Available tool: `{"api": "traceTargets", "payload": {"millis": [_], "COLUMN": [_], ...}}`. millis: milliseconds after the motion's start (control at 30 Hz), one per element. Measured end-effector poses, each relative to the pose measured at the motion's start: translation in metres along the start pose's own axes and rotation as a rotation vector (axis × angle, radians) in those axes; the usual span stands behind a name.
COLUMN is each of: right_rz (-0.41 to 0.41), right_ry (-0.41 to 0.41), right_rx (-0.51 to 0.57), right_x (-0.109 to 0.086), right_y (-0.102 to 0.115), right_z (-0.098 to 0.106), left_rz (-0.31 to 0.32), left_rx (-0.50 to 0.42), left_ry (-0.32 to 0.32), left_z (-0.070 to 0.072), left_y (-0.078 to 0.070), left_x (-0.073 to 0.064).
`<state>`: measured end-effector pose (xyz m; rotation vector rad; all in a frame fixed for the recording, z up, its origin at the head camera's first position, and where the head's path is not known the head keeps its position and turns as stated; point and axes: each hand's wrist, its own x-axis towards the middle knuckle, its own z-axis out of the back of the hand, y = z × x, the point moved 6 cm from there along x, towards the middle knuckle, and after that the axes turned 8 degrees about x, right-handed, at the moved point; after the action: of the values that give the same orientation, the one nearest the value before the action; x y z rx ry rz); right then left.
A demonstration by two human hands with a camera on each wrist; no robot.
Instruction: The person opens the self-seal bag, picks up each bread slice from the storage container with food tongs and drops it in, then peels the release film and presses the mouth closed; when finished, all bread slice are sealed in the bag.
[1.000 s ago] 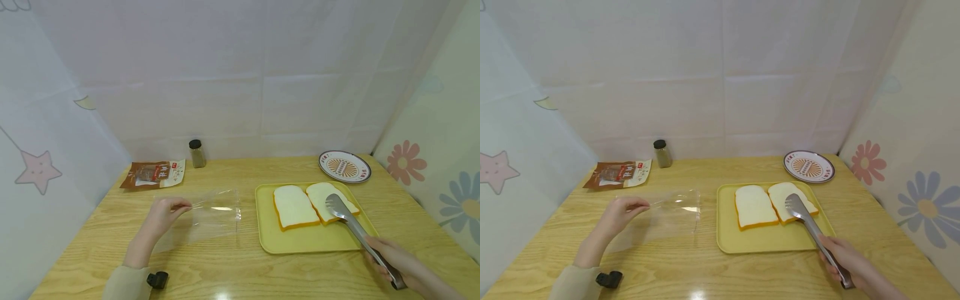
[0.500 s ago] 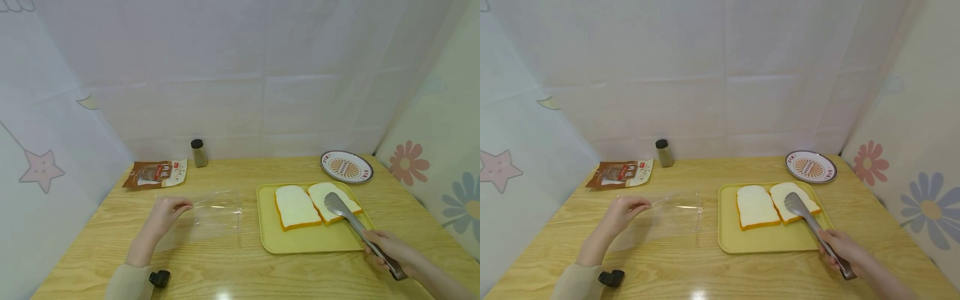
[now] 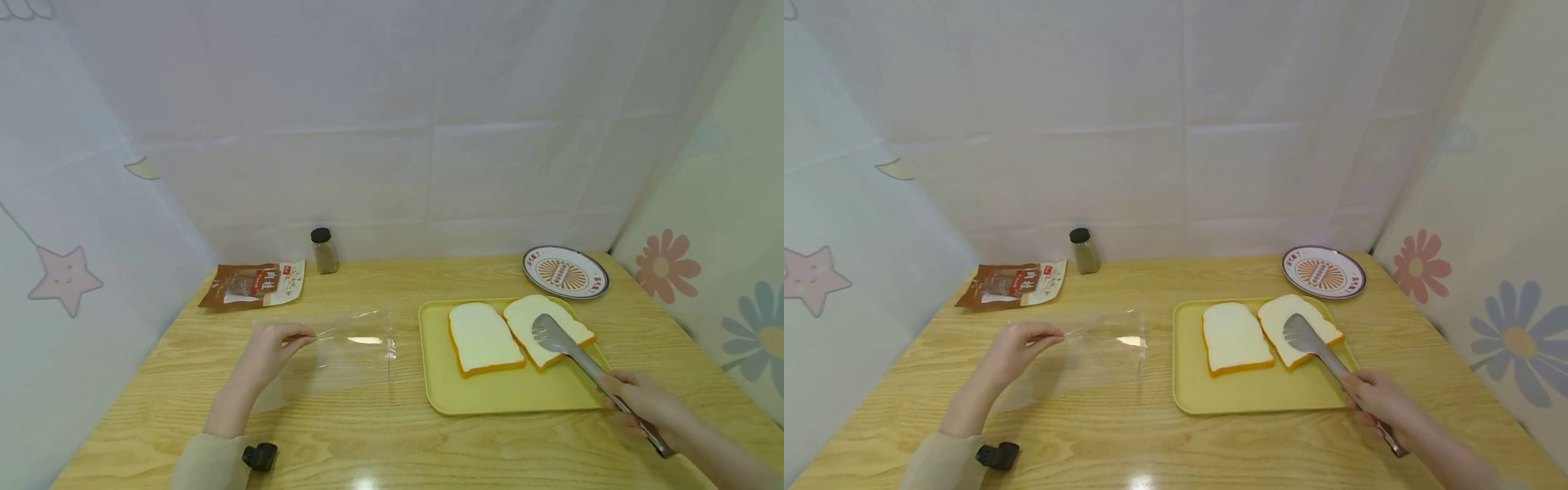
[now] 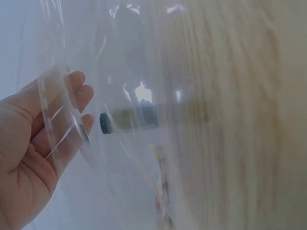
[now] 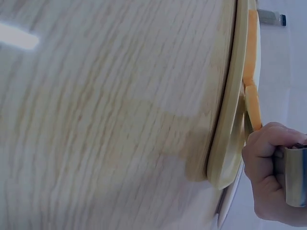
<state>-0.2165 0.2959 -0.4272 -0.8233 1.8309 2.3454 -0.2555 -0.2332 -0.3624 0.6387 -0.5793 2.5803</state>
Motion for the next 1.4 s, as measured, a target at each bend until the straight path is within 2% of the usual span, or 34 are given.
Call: {"api": "traceTargets", "payload": {"millis": [167, 333, 433, 600, 833, 1133, 1400], "right_rz": [0.014, 0.006, 0.011, 0.044, 0.073, 0.18, 0.182], "right_ry": [-0.072, -0.104, -0.084, -0.002, 0.152, 0.355, 0.424], "right_rx": [-0.042, -0.07, -0.062, -0.063, -0.038, -0.064, -0.14], "right_x": [-0.005, -0.011, -0.015, -0.019, -0.015, 0.006, 0.036], "right_y": [0.002, 0.004, 0.008, 0.022, 0.048, 0.076, 0.094], "right_z": [0.011, 0.019, 0.022, 0.019, -0.014, -0.064, -0.094], "left_rz": [-0.006, -0.001, 0.001, -0.009, -0.001, 0.025, 0.027], "left_rx": [0.007, 0.018, 0.017, 0.013, 0.018, 0.024, 0.009], "left_ry": [-0.004, 0.008, 0.008, -0.007, -0.001, 0.013, 0.016], "left_z": [-0.001, -0.002, -0.002, -0.002, -0.002, -0.001, -0.003], "left_y": [0.001, 0.003, 0.003, 0.003, 0.004, 0.001, 0.0], "left_x": [0.001, 0.001, 0.001, 0.001, 0.0, 0.001, 0.001]}}
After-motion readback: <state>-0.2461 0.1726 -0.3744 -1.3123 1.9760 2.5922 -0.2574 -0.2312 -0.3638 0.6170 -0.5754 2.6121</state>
